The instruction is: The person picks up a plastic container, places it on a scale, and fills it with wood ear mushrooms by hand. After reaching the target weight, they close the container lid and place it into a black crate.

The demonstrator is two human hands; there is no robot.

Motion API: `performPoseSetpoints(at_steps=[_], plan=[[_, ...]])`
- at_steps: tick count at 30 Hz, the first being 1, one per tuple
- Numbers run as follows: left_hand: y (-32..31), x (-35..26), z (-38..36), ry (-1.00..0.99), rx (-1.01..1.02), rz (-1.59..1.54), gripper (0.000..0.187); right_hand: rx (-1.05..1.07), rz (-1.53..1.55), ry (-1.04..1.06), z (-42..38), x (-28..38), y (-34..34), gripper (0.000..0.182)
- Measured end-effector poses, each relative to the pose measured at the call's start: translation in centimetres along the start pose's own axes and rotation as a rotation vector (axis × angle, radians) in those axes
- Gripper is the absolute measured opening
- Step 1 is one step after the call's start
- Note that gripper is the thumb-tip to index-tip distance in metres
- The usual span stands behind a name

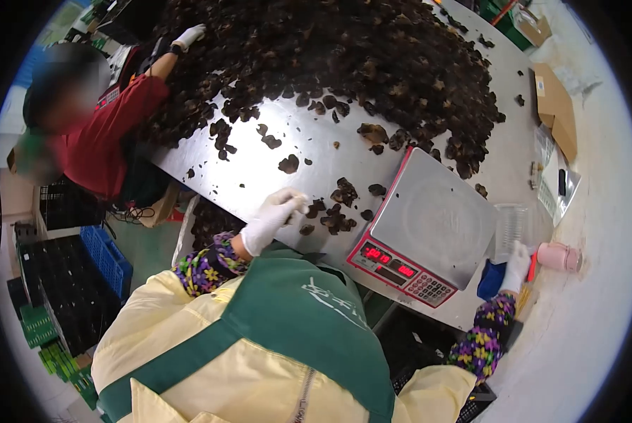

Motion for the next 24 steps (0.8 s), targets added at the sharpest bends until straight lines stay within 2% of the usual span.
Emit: performPoseSetpoints(at_steps=[1, 2, 3, 4, 5, 6, 8, 9, 11, 12, 14, 15, 16, 18, 19, 21, 22, 23, 24], plan=[[-1.1, -0.1, 0.2, -0.028, 0.024, 0.035, 0.017, -0.062, 0.268, -0.142, 0.9, -2.0, 1.8, 0.033], [-2.3, 0.0, 0.4, -0.056, 0.05, 0.07, 0.018, -0.359, 0.03, -0.289, -3.2, 4.8, 5.2, 0.036], [-4.0, -0.4, 0.8, -0.298, 0.076, 0.149, 0.02, -0.606, 0.017, 0.108, -2.6, 3.7, 6.7, 0.035], [-5.7, -1.1, 0.9, -0.442, 0.073, 0.331, 0.019, -0.521, 0.102, 0.125, -5.3, 7.3, 6.9, 0.032], [-8.0, -2.7, 0.7, -0.455, 0.109, 0.322, 0.016, -0.436, 0.19, 0.135, -8.2, 11.6, 7.2, 0.03], [-10.2, -3.7, 0.9, -0.729, 0.11, 0.411, 0.014, -0.353, 0.276, 0.139, -11.3, 16.0, 7.5, 0.028], [-14.7, -5.5, 0.8, -1.12, 0.12, 0.406, 0.011, -0.311, 0.045, 0.327, -17.1, 21.0, 4.9, 0.021], [-16.7, -7.2, 0.3, -1.202, 0.174, 0.467, 0.012, -0.232, -0.095, 0.526, -18.3, 20.7, 3.2, 0.013], [-20.2, -8.0, 0.3, -1.399, 0.208, 0.503, 0.013, -0.227, -0.291, 0.804, -22.2, 21.9, -0.7, 0.011], [-21.4, -7.8, 0.7, -1.401, 0.203, 0.5, 0.013, -0.21, -0.326, 0.764, -23.6, 21.8, -2.4, 0.014], [-23.6, -6.8, 1.4, -1.433, 0.286, 0.762, 0.012, -0.193, -0.362, 0.728, -25.7, 22.2, -4.3, 0.016], [-24.2, -5.9, 2.0, -1.312, 0.41, 0.961, 0.018, -0.184, -0.401, 0.693, -26.4, 22.6, -4.9, 0.017], [-23.9, -5.0, 2.2, -1.315, 0.411, 0.96, 0.018, -0.178, -0.439, 0.656, -26.7, 22.6, -5.4, 0.018], [-22.6, -3.9, 2.2, -1.483, 0.287, 0.918, 0.025, -0.132, -0.493, 0.577, -26.8, 21.7, -5.9, 0.024], [-21.7, -4.5, 2.0, -1.484, 0.289, 0.918, 0.025, -0.111, -0.486, 0.548, -27.0, 22.0, -5.9, 0.028], [-18.7, -5.9, 1.4, -1.484, 0.161, 0.734, 0.028, -0.087, -0.475, 0.515, -27.8, 22.9, -5.5, 0.033], [-16.8, -6.0, 2.4, -1.374, 0.251, 0.626, 0.022, -0.082, -0.427, 0.492, -28.2, 23.7, -4.9, 0.037], [-14.1, -5.5, 2.8, -1.299, 0.125, 0.56, 0.018, -0.079, -0.379, 0.468, -28.4, 24.2, -4.5, 0.042], [-11.3, -4.2, 4.2, -1.226, 0.047, 0.693, 0.015, -0.08, -0.377, 0.465, -28.6, 24.3, -4.3, 0.042]])
Point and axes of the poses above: each hand's wrist, its own z-axis towards the middle knuckle, its own y-axis out of the back of the hand, x = y × z, the point moved 3 cm from there along z, towards the middle knuckle, and after that the axes turned 13 degrees about -y, right-handed, at the moved point
